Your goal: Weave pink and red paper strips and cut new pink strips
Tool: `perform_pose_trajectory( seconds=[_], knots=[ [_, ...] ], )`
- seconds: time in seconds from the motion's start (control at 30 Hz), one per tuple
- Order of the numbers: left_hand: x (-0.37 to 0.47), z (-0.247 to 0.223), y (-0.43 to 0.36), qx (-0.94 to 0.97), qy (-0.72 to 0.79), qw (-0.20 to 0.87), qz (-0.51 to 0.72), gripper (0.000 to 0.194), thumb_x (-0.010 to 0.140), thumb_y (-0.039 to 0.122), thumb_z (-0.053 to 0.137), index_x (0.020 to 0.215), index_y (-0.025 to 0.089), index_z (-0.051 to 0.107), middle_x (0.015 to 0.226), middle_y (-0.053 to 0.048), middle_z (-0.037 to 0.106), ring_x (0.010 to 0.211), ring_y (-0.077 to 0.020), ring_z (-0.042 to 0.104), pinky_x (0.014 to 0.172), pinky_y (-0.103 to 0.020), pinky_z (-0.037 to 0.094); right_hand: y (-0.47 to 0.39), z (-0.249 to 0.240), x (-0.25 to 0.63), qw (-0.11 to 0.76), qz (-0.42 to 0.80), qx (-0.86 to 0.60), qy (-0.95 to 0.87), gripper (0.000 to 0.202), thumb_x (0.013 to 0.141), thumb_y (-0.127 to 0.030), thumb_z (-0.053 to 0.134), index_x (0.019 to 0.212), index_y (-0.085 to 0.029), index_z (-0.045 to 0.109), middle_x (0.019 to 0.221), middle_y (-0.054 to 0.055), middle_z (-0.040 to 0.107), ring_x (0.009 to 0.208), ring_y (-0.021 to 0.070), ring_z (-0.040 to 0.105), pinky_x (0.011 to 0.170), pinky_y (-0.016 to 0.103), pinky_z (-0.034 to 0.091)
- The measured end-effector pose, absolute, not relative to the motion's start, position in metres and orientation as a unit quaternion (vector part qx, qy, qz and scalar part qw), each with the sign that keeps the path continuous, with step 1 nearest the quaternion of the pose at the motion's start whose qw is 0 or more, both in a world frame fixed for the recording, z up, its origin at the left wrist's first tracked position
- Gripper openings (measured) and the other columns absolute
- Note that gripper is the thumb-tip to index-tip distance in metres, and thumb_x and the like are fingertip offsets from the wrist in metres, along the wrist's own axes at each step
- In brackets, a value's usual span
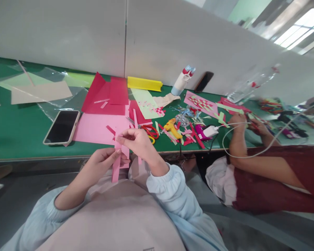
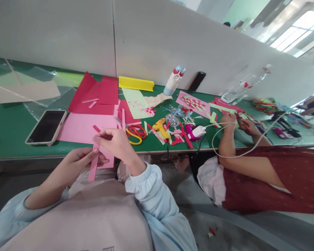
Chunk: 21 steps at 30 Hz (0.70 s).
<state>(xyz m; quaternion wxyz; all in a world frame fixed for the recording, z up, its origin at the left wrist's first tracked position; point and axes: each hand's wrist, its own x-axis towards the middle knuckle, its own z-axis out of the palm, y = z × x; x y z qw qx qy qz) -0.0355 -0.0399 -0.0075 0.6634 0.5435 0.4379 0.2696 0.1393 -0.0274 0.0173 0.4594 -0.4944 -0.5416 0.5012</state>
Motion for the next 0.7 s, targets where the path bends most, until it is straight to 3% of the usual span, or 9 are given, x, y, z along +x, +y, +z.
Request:
perform_pose_trajectory(
  seconds=[0.27, 0.5, 0.7],
  knots=[
    [-0.035, -0.006, -0.041, 0.542, 0.429, 0.673, 0.263, 0.043, 0.077, 0.06, 0.077, 0.086, 0.018, 0.08, 0.091, -0.012, 0.082, 0.088, -0.0294, 0.079, 0.085, -0.04, 0.064, -0.025, 0.015, 0.141, 0.453, 0.493, -0.502, -0.548, 0.026, 0.077, -0.041, 0.074, 0.077, -0.016, 0.07, 0.074, 0.001, 0.067, 0.071, 0.0121, 0.059, 0.068, 0.024, 0.048],
    [-0.03, 0.002, -0.043, 0.49, 0.432, 0.713, 0.255, 0.051, 0.069, 0.067, 0.08, 0.08, 0.017, 0.079, 0.079, -0.012, 0.081, 0.081, -0.0292, 0.079, 0.082, -0.041, 0.064, -0.02, 0.006, 0.145, 0.452, 0.472, -0.515, -0.555, 0.033, 0.075, -0.047, 0.075, 0.076, -0.015, 0.069, 0.069, 0.0, 0.062, 0.066, 0.0114, 0.055, 0.062, 0.024, 0.044],
    [-0.035, -0.005, -0.043, 0.499, 0.427, 0.712, 0.249, 0.041, 0.074, 0.059, 0.082, 0.085, 0.02, 0.081, 0.082, -0.01, 0.082, 0.086, -0.0278, 0.079, 0.083, -0.037, 0.064, -0.016, 0.003, 0.151, 0.473, 0.449, -0.519, -0.552, 0.032, 0.077, -0.047, 0.073, 0.077, -0.015, 0.069, 0.071, 0.001, 0.065, 0.066, 0.0112, 0.056, 0.062, 0.023, 0.043]
  ],
)
